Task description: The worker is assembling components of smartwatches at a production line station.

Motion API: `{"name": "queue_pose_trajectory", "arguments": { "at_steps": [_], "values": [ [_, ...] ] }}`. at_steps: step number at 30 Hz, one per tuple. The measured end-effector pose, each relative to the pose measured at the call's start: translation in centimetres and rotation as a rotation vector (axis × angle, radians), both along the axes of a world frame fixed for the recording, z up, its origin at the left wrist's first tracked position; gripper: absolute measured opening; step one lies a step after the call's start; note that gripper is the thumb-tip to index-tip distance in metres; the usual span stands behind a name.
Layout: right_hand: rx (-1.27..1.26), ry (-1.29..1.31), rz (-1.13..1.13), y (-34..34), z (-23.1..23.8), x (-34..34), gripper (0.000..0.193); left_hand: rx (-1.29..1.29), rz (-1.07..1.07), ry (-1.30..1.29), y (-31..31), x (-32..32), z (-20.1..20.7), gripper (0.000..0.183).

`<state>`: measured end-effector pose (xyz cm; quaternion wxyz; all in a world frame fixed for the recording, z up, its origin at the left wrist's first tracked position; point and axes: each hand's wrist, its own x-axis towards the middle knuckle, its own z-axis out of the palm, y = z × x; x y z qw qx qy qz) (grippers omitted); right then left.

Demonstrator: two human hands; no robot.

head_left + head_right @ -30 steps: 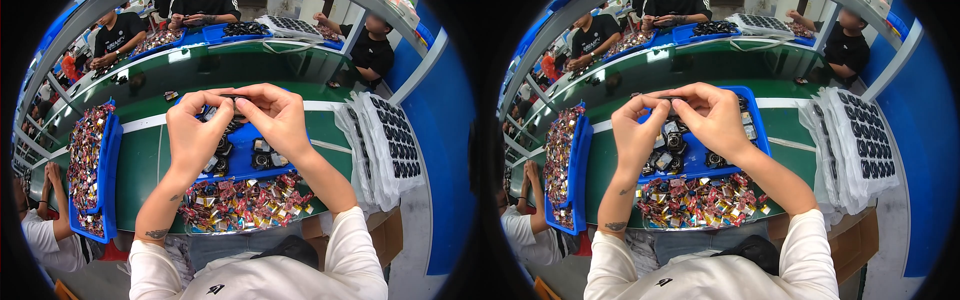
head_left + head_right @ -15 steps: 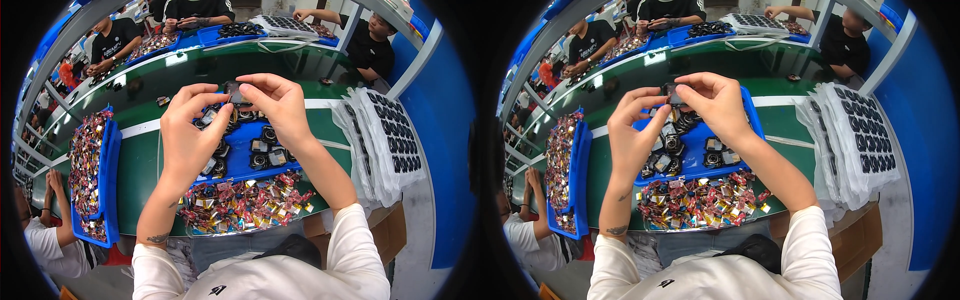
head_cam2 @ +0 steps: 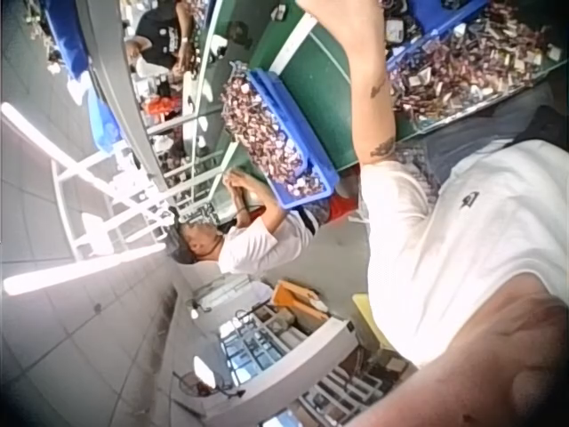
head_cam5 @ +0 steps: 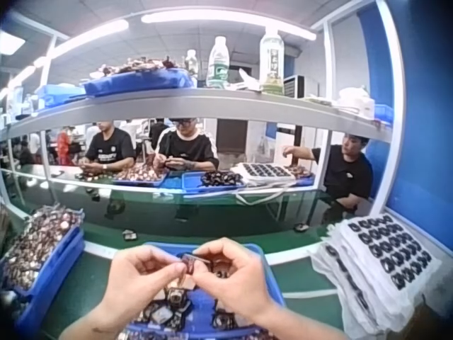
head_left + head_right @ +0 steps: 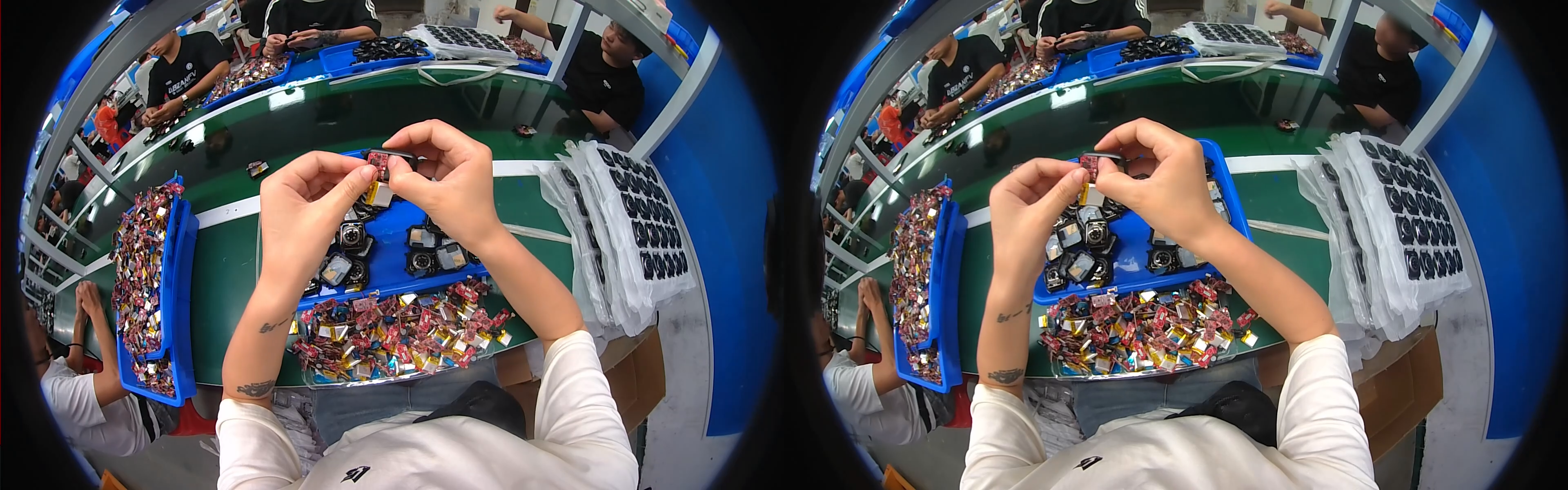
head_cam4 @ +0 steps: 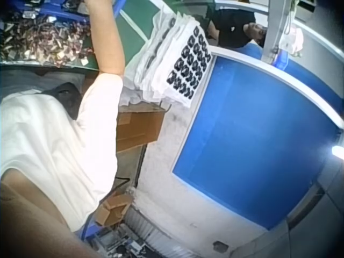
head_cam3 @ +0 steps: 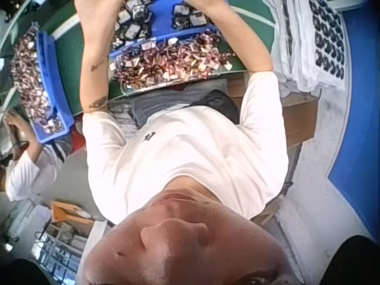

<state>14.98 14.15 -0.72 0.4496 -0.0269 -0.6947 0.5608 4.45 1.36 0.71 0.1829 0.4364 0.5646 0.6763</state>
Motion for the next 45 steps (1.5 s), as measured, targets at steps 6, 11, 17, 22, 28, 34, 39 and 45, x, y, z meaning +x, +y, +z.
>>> {"name": "queue_pose_trajectory", "arguments": {
  "at_steps": [6, 11, 17, 22, 28, 34, 39, 45],
  "values": [
    [-0.05, -0.071, 0.08, 0.0, 0.7, 0.5, 0.016, 0.046, 0.07, 0.032, 0.2, -0.1, 0.1, 0.019],
    [-0.079, 0.031, 0.128, 0.3, 0.6, 0.1, 0.015, 0.061, 0.073, 0.105, 0.5, -0.5, -0.3, 0.02],
    [0.026, -0.101, 0.106, 1.8, 1.7, 1.4, 0.016, -0.01, 0.054, 0.217, 1.5, -1.7, -0.1, 0.018],
    [0.127, 0.008, -0.139, 4.5, 3.4, 3.0, 0.017, -0.237, 0.256, 0.321, 7.7, -8.4, -1.7, 0.022],
    [0.213, 0.157, -0.176, 5.5, 4.2, 3.5, 0.017, -0.709, 0.26, 0.321, 16.4, -16.8, -8.2, 0.03],
    [0.301, 0.032, -0.137, 5.1, 4.8, 4.1, 0.017, -1.069, 0.391, 0.662, 17.2, -16.5, -8.9, 0.039],
    [0.421, -0.089, -0.182, 5.4, 3.9, 4.6, 0.021, -0.521, 0.191, 0.703, 12.6, -10.9, -6.4, 0.027],
    [0.442, -0.185, -0.146, 4.7, 3.2, 3.8, 0.036, -0.472, -0.552, 0.952, -0.3, -3.0, -4.0, 0.018]
  ]
}}
